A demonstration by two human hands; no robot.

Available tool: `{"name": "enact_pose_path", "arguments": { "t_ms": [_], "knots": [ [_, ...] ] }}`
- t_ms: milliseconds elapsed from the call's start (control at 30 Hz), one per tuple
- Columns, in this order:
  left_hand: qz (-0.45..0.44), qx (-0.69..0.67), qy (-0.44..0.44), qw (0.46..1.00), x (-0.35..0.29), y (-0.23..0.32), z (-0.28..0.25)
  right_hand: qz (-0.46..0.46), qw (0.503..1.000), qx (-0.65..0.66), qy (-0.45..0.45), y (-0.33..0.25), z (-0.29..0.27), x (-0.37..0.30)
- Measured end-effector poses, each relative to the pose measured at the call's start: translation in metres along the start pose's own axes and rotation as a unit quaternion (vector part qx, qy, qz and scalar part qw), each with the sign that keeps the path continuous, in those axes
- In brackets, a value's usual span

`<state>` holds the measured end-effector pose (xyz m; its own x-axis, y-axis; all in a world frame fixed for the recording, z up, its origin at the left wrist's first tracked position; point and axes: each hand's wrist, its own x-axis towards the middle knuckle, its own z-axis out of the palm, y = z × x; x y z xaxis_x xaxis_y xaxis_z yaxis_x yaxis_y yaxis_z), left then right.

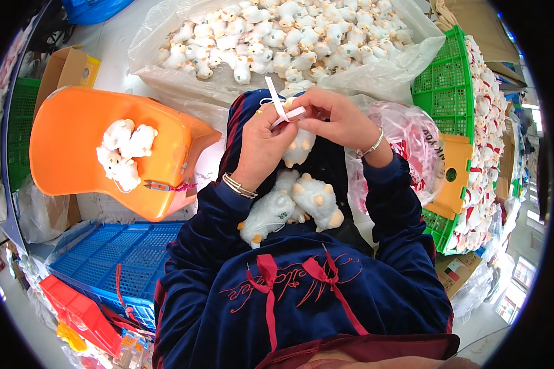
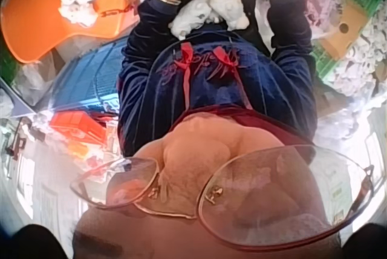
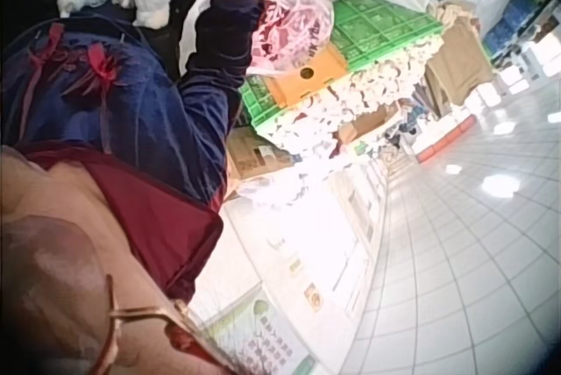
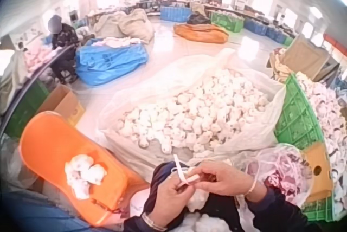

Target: The person ties white ribbons around the necks of small white plush toys. They handle each toy one at a time, loop the ribbon, and tie a knot while seated with a pile of similar toys nearby.

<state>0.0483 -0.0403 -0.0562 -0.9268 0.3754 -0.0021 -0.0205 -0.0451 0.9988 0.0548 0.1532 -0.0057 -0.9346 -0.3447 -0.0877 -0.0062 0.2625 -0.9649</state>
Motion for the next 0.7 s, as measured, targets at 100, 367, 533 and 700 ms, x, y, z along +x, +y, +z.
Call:
{"name": "enact_pose_path", "arguments": {
  "t_ms": [100,367,533,700],
  "knots": [
    [-0.013,-0.01,0.012,1.0,0.0,0.003,0.002,0.074,0.995,0.059,0.038,0.006,-0.003,0.004],
    [0.097,0.115,0.004,0.989,0.0,0.003,-0.003,0.14,0.949,0.261,0.106,0.006,-0.002,0.006],
    [0.087,0.118,0.013,0.989,0.002,0.004,0.0,0.141,0.936,0.313,0.081,0.003,-0.006,0.001],
    [0.037,0.117,0.034,0.992,0.002,0.0,0.0,0.14,0.923,0.354,0.053,-0.008,-0.009,-0.012]
  ]
}}
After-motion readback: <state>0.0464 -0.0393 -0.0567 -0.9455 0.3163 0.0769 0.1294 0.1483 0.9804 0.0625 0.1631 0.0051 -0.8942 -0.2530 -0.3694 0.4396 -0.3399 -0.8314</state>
